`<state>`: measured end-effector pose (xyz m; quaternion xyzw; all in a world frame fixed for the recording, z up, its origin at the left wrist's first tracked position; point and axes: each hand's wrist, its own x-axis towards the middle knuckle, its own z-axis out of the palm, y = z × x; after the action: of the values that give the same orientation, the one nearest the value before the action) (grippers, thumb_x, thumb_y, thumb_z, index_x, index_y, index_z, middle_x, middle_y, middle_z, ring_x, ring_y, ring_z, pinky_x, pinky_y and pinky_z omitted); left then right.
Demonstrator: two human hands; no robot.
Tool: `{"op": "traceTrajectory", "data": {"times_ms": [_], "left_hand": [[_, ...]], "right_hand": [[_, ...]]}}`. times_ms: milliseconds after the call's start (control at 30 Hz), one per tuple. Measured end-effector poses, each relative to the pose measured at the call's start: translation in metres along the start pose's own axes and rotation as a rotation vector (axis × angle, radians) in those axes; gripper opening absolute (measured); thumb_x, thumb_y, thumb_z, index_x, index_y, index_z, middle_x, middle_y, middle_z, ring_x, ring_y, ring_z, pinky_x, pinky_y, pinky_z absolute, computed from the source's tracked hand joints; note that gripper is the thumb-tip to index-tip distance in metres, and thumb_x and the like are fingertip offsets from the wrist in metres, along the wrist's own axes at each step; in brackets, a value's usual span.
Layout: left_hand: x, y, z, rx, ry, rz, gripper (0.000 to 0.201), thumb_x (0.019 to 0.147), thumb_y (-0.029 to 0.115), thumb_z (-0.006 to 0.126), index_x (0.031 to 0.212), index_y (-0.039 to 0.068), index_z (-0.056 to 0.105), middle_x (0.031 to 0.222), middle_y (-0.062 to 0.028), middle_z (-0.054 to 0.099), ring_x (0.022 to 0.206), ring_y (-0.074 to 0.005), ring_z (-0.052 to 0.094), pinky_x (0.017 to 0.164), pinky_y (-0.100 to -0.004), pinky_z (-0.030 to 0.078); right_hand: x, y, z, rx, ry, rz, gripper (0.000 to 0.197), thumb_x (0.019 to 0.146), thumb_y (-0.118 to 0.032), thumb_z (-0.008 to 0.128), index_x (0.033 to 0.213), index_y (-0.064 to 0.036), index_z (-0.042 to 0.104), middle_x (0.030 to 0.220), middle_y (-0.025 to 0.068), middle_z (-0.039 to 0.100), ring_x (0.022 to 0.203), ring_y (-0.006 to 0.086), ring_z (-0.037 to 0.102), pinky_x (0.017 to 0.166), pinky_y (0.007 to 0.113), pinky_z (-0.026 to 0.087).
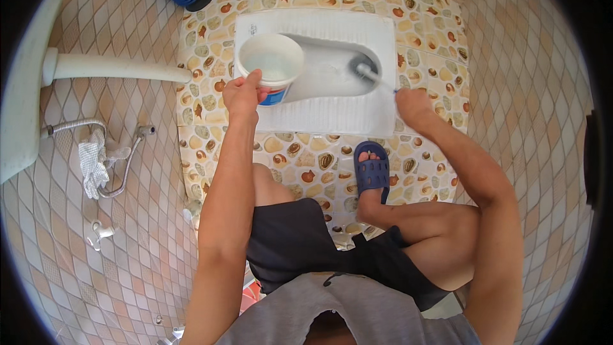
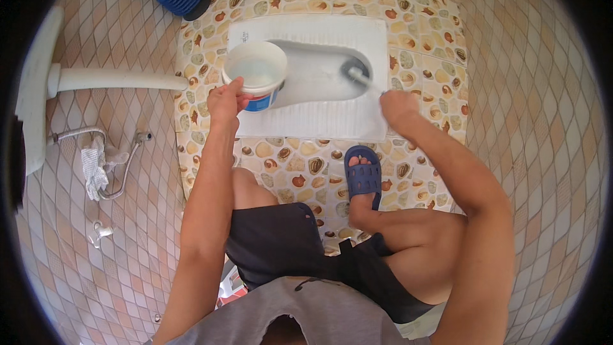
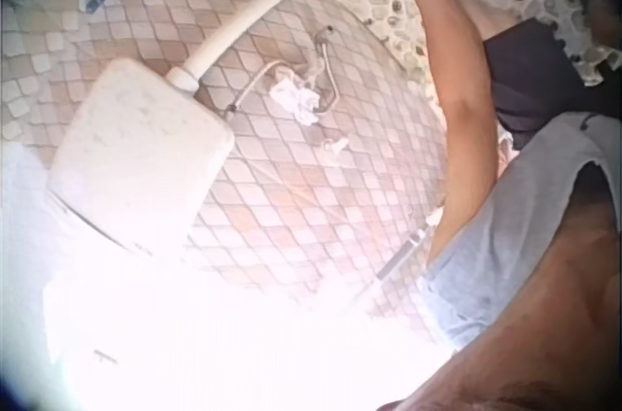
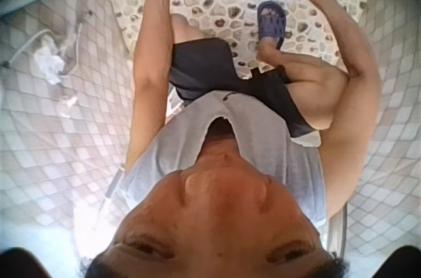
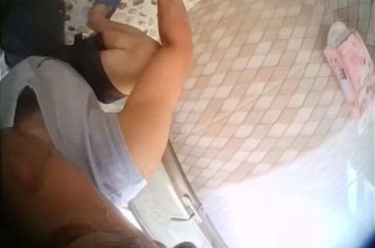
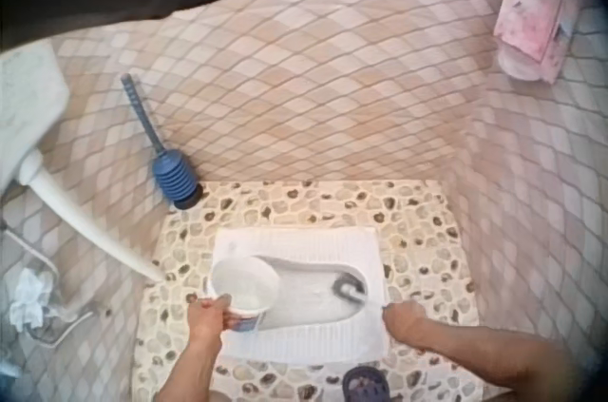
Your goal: The person cleans a white squat toilet by scrubbing the internal surfaces with a brush and rinsing it with water from a small bucket.
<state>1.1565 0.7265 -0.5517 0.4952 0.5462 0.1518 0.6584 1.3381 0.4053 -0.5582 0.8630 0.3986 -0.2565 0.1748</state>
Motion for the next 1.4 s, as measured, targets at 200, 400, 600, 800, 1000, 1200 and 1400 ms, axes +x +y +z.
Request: {"op": "traceTrajectory", "data": {"times_ms": [200, 400, 600, 800, 1000, 1200, 1400], "left_hand": [[0.000, 0.012, -0.044, -0.090, 0.154, 0.063, 0.024, 0.084, 0.018, 0.074, 0.089, 0.001, 0.058, 0.076, -0.0092, 0.066, 0.058, -0.0131, 0.065, 0.044, -0.0189, 0.045], [-0.004, 0.008, -0.071, -0.124, 0.222, 0.133, 0.024, 0.084, 0.019, 0.074, 0.087, 0.002, 0.057, 0.070, -0.0068, 0.064, 0.055, -0.0127, 0.063, 0.041, -0.0178, 0.042], [-0.014, 0.010, -0.083, -0.017, 0.258, 0.063, 0.027, 0.084, 0.019, 0.075, 0.086, 0.001, 0.055, 0.071, -0.0085, 0.064, 0.054, -0.0137, 0.064, 0.040, -0.0195, 0.042], [-0.014, 0.006, -0.081, 0.031, 0.270, 0.075, 0.028, 0.081, 0.016, 0.076, 0.084, 0.001, 0.052, 0.073, -0.0115, 0.065, 0.052, -0.0143, 0.061, 0.042, -0.0244, 0.044], [-0.014, 0.006, -0.095, 0.127, 0.276, 0.164, 0.030, 0.079, 0.014, 0.077, 0.088, 0.000, 0.053, 0.072, -0.0116, 0.065, 0.052, -0.0152, 0.061, 0.044, -0.0256, 0.046], [-0.009, -0.005, -0.076, 0.361, 0.319, 0.156, 0.035, 0.076, 0.017, 0.079, 0.090, -0.001, 0.052, 0.077, -0.0112, 0.064, 0.055, -0.0168, 0.061, 0.050, -0.0292, 0.052], [-0.006, -0.011, -0.099, 0.403, 0.290, 0.258, 0.032, 0.077, 0.015, 0.078, 0.087, 0.001, 0.052, 0.081, -0.0113, 0.063, 0.061, -0.0137, 0.063, 0.048, -0.0273, 0.050]], "right_hand": [[0.038, 0.001, 0.021, -0.067, 0.071, -0.057, 0.032, 0.091, -0.010, 0.049, 0.118, 0.0045, 0.055, 0.083, 0.0196, 0.069, 0.075, 0.0321, 0.070, 0.063, 0.043, 0.056], [0.139, -0.095, 0.009, 0.084, 0.332, -0.198, 0.028, 0.095, -0.016, 0.044, 0.116, -0.0009, 0.055, 0.088, 0.0168, 0.069, 0.078, 0.0336, 0.069, 0.065, 0.046, 0.055], [0.161, -0.085, 0.037, 0.197, 0.276, -0.209, 0.029, 0.092, -0.016, 0.047, 0.115, -0.0041, 0.059, 0.092, 0.0186, 0.069, 0.085, 0.0339, 0.068, 0.075, 0.049, 0.054], [0.155, -0.124, 0.017, 0.383, 0.339, -0.279, 0.021, 0.082, -0.008, 0.055, 0.098, -0.0033, 0.067, 0.091, 0.0213, 0.069, 0.087, 0.0363, 0.067, 0.076, 0.048, 0.054], [0.118, -0.130, -0.005, 0.223, -0.005, -0.491, 0.019, 0.082, -0.009, 0.055, 0.093, -0.0029, 0.070, 0.092, 0.0201, 0.069, 0.090, 0.0343, 0.067, 0.079, 0.045, 0.054], [0.125, -0.158, 0.003, 0.342, 0.185, -0.450, 0.020, 0.080, -0.009, 0.055, 0.090, -0.0054, 0.072, 0.092, 0.0186, 0.070, 0.088, 0.0342, 0.068, 0.078, 0.045, 0.054], [0.113, -0.172, -0.033, 0.304, 0.027, -0.388, 0.021, 0.081, -0.011, 0.060, 0.098, -0.0039, 0.070, 0.095, 0.0179, 0.070, 0.091, 0.0337, 0.067, 0.076, 0.044, 0.055]]}}
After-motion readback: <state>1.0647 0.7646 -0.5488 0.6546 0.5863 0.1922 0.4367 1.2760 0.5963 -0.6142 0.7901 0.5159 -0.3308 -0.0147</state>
